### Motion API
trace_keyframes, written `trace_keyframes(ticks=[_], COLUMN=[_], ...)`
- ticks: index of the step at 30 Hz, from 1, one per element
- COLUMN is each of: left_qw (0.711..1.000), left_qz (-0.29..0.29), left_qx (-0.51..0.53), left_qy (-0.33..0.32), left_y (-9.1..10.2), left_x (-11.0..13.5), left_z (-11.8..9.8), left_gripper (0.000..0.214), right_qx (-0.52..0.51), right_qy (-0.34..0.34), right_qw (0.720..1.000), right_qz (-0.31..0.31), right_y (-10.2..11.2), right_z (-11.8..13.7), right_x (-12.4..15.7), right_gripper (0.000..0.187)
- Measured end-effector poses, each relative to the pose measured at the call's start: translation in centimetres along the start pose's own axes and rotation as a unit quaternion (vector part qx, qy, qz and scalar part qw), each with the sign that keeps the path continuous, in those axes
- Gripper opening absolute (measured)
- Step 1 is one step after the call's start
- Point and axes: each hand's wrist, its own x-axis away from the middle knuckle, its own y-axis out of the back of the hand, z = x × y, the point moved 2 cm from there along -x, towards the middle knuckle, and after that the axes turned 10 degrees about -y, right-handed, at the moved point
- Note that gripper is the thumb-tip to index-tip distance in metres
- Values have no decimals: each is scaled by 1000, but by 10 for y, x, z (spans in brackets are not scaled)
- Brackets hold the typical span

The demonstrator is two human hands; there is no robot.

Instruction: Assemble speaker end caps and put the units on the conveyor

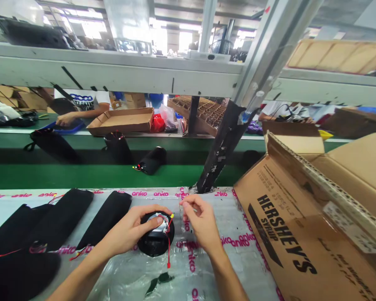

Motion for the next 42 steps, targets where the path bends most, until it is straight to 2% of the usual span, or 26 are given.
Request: trace_keyframes(ticks=[4, 7, 10, 13, 16, 22, 26, 30, 33, 37, 42], left_qw=[1000, 999, 998, 998, 997, 997, 996, 996, 995, 994, 994], left_qz=[-12, -16, -29, -39, -33, -32, -29, -48, -64, -74, -84], left_qx=[11, 23, 39, 48, 60, 67, 80, 69, 69, 69, 53], left_qy=[-20, -31, -32, -24, -30, -36, -37, -36, -40, -42, -37], left_y=[-2, -4, -7, -7, -7, -5, -3, -1, -2, -4, -7], left_x=[5, 7, 7, 6, 4, -3, -9, -14, -15, -14, -15], left_z=[5, 6, 7, 7, 8, 6, 3, 6, 9, 11, 13], left_gripper=[34, 29, 30, 39, 37, 35, 33, 27, 24, 26, 33], right_qx=[56, 102, 175, 256, 327, 410, 504, 573, 600, 632, 677], right_qy=[-66, -70, -45, 1, 42, 109, 165, 207, 226, 237, 276], right_qw=[988, 978, 965, 947, 922, 877, 816, 763, 739, 712, 659], right_qz=[131, 170, 191, 195, 202, 227, 233, 216, 206, 196, 178], right_y=[-8, -12, -10, -7, -7, -15, -22, -27, -30, -32, -34], right_z=[15, 30, 47, 63, 77, 100, 111, 110, 106, 104, 99], right_x=[-2, -1, -2, -5, -8, -9, -10, -16, -18, -16, -12], right_gripper=[40, 35, 23, 11, 5, 14, 23, 35, 38, 34, 25])
